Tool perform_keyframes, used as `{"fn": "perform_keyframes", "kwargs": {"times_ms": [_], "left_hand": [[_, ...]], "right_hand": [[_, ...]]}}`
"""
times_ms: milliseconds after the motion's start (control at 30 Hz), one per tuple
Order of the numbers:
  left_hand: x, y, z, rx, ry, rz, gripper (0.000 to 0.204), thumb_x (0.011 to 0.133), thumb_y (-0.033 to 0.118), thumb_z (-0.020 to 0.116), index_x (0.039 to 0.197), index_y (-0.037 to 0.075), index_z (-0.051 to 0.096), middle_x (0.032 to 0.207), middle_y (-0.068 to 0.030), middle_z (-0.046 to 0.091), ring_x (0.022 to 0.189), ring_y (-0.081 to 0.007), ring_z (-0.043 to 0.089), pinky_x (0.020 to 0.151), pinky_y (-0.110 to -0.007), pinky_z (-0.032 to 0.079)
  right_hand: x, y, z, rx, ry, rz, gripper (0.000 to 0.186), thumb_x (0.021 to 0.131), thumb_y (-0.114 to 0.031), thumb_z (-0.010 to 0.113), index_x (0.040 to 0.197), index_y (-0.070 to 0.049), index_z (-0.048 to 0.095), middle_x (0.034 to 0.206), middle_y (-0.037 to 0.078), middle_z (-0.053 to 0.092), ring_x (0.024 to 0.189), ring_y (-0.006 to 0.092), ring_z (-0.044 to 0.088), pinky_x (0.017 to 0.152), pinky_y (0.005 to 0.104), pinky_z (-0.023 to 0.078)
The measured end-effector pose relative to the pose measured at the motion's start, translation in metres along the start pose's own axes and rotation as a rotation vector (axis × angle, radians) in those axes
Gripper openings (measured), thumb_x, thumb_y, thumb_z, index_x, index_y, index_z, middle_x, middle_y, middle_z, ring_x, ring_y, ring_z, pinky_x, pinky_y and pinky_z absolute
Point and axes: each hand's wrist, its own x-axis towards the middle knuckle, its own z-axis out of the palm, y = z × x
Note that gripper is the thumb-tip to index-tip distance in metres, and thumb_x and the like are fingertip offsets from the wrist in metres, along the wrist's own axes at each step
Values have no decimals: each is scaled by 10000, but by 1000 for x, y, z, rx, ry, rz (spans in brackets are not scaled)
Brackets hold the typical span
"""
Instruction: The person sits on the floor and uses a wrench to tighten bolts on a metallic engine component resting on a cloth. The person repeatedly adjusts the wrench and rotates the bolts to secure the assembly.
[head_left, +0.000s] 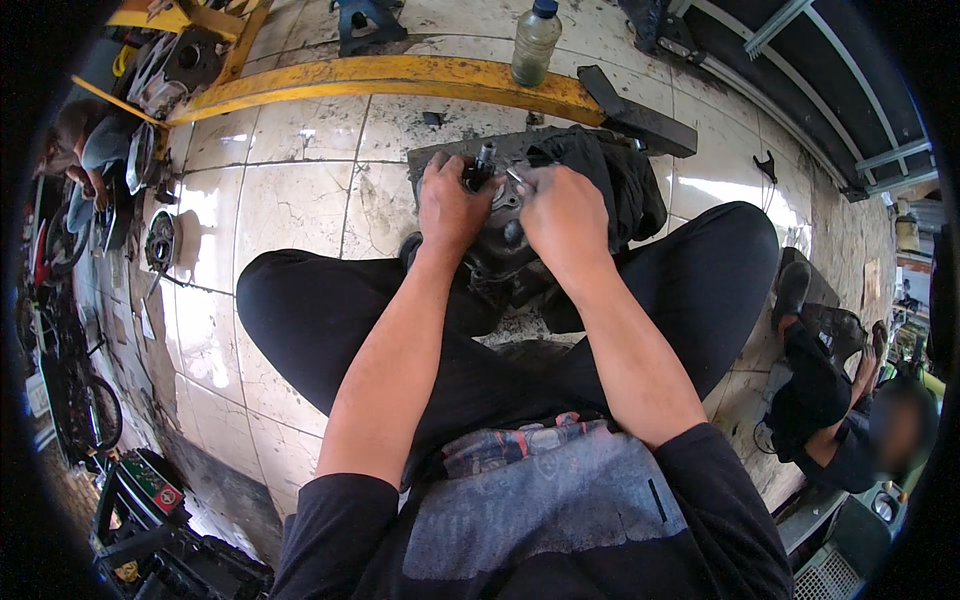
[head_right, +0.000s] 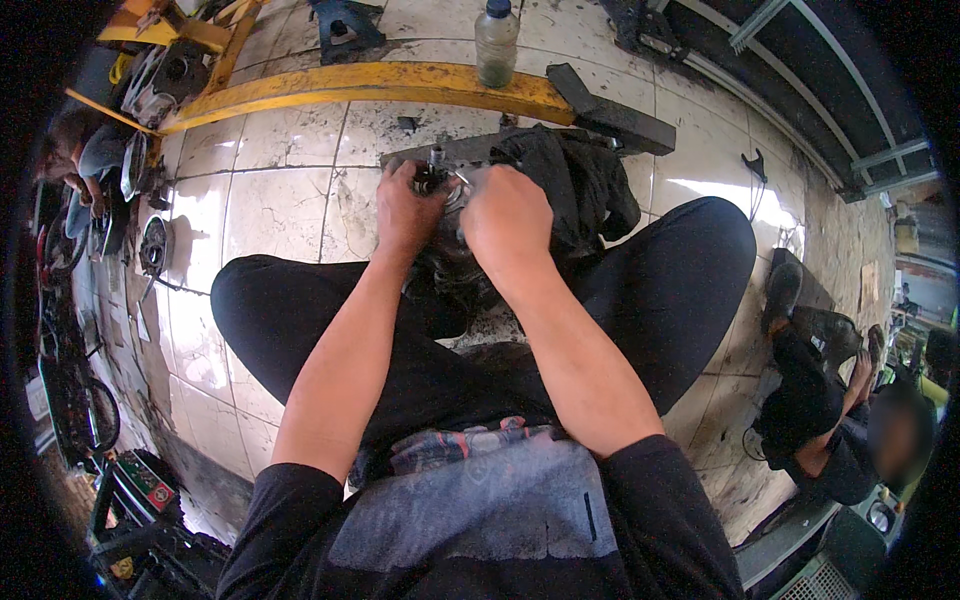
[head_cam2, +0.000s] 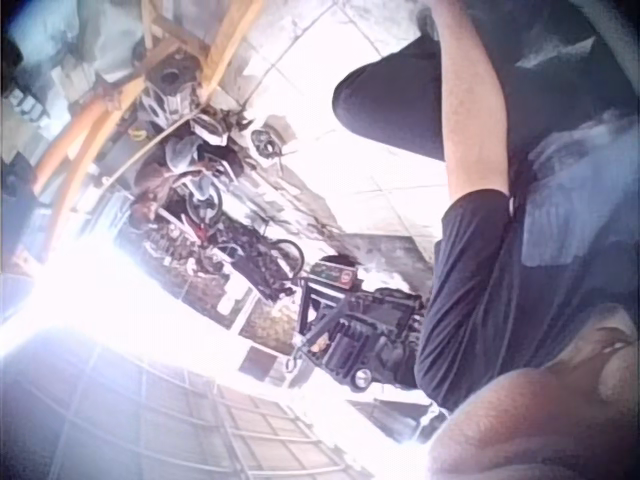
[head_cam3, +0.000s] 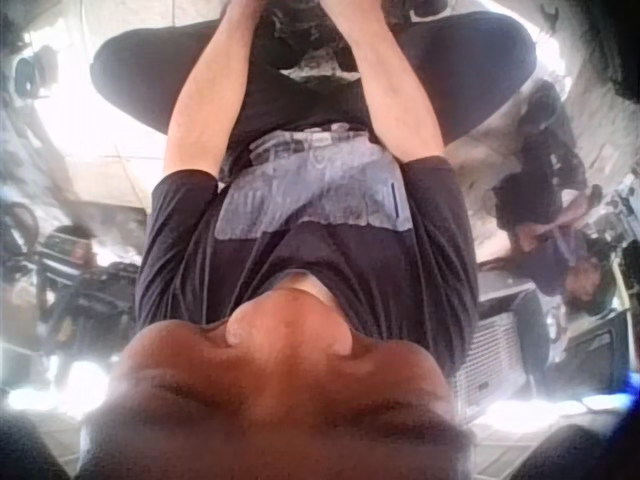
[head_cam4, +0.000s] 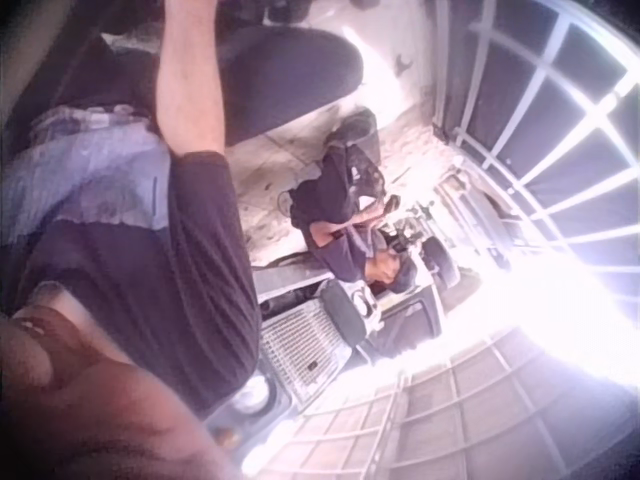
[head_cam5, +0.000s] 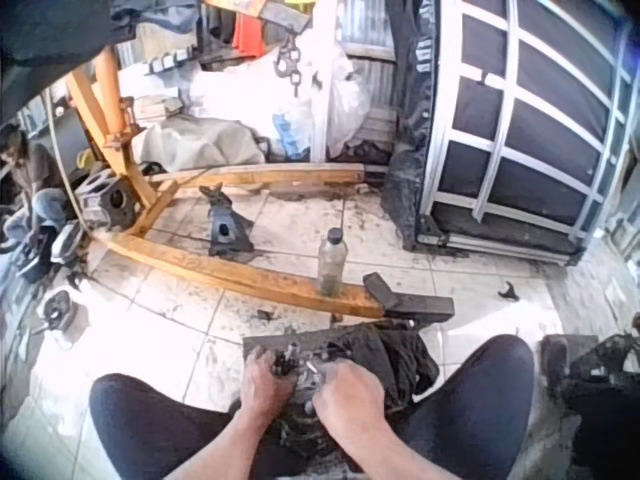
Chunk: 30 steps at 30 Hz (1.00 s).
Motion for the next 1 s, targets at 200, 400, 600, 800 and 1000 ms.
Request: {"fn": "perform_keyframes", "kwargs": {"times_ms": [200, 400, 600, 800, 1000], "left_hand": [[1, -4, -2, -8, -13, 11, 445, 752, 305, 910, 1000, -5, 708, 1036, -244, 687, 1064, -476, 623, 925, -532, 517], [-1, -4, 3, -3, 50, 44, 421, 757, 271, 901, 997, -3, 690, 1054, -259, 684, 1075, -473, 620, 930, -528, 515], [2, 3, -1, -4, -17, -11, 417, 750, 270, 908, 989, 6, 690, 1073, -253, 674, 1088, -463, 617, 932, -523, 515], [2, -1, -1, 10, -24, -3, 424, 768, 280, 897, 1008, 7, 679, 1090, -256, 671, 1109, -463, 609, 944, -520, 512], [1, -4, 2, 55, -15, 14, 430, 789, 291, 879, 1036, 3, 677, 1156, -277, 655, 1136, -483, 599, 966, -530, 502]], "right_hand": [[6, -13, -14, 22, -99, 123, 160, 834, -132, 692, 937, -53, 784, 974, 203, 757, 954, 424, 725, 859, 520, 579], [16, -30, -6, 24, -140, 134, 155, 860, -167, 687, 921, -58, 779, 982, 220, 750, 965, 431, 723, 873, 521, 577], [14, -8, -10, 0, -119, 139, 168, 872, -181, 694, 941, -60, 786, 961, 230, 749, 960, 439, 722, 870, 528, 573], [34, 10, 16, 112, -109, 136, 175, 883, -159, 672, 949, -43, 786, 960, 252, 745, 974, 464, 709, 874, 534, 569], [26, 3, 13, 113, -169, 202, 187, 896, -189, 683, 937, -39, 786, 962, 261, 742, 973, 469, 707, 875, 541, 565]]}}
